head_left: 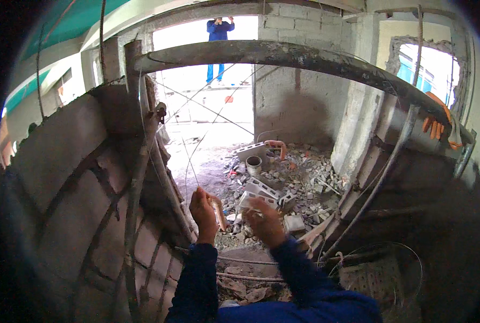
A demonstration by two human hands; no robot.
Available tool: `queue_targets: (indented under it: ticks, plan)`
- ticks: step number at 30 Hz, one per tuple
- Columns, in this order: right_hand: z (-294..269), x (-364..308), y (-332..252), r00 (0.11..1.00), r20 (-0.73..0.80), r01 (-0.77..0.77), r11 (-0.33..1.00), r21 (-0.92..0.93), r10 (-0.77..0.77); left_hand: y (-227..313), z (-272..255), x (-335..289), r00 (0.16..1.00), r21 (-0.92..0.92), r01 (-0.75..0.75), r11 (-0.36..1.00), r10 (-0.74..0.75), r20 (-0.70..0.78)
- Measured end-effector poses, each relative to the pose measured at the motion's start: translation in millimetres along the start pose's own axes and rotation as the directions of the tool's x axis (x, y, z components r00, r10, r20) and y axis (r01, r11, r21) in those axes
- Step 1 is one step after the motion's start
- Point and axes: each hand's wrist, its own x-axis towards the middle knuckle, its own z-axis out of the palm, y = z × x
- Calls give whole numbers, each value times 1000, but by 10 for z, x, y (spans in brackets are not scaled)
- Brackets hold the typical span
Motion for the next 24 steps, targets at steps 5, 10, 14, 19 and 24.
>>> queue_targets:
  ticks: [5, 10, 14, 19, 24]
  plan:
    - [-2196, 895, -211, 468, -786, -137, 845, -516, -404, 34, -63, 48, 997, 18, -19, 1000, 18, 71]
    - [-2784, 1241, -20, 746, -600, -371, 569, -734, -289, 83, -200, -8, 987, 74, -15, 997, 2, 164]
    - [-2923, 1049, -224, 742, -514, -172, 620, -766, -430, -76, -205, 117, 988, 151, -108, 983, 89, 126]
    - [-3009, 1719, -885, 769, -173, 25, 300, -954, -615, -301, -117, 247, 965, 73, -208, 975, 192, 179]
    - [-2857, 3112, -1441, 692, 301, 432, 43, -901, -657, -261, -42, 133, 961, 196, -262, 945, 238, 139]
